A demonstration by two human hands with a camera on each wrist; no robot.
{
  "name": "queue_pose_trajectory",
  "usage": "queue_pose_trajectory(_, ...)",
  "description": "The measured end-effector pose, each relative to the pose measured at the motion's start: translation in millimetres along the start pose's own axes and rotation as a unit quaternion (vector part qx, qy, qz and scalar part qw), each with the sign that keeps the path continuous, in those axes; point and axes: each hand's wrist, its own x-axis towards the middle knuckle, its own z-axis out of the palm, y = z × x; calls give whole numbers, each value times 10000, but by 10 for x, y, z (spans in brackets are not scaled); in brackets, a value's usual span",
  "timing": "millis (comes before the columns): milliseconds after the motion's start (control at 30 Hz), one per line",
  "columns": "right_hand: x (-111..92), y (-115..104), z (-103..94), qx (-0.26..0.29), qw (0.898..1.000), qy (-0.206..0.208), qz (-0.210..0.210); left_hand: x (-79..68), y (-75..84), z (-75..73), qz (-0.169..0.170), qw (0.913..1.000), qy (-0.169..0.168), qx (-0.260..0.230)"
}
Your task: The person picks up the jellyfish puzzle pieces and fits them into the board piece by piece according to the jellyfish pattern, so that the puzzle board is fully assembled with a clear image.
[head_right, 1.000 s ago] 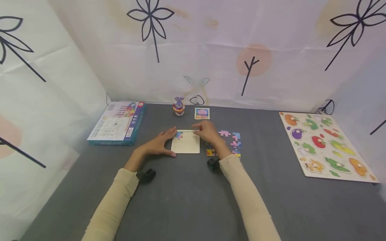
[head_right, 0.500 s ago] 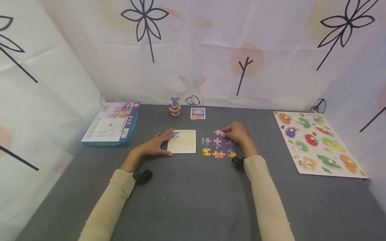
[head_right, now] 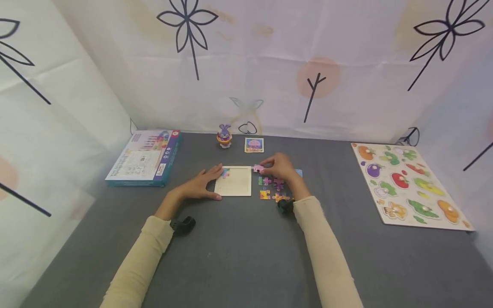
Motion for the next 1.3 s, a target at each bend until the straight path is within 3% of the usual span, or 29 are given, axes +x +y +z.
queue_pose_trajectory(167,153,-302,281,303,9991,-261,-156,20,4,9,-5,10000,-67,38)
queue_pose_trajectory(367,250,-391,463,184,9995,-245,32,31,0,12,36,9999,-82,147)
queue_pose_trajectory(667,313,-409,519,341,9963,-461,-636,6,0,-6,-6,9998,-73,201)
queue_pose_trajectory(1067,374,-562,558,-782,9956,-496,-139,-22,-23,-43,-69,9999,-63,116)
queue_pose_trajectory(1233,368,-551,548,-784,9949,-613,-133,-14,-19,-27,-63,9999,-73,46)
queue_pose_trajectory(1300,354,-502,535,-498,9968,-605,-155,-6,-17,-17,-41,10000,-76,39)
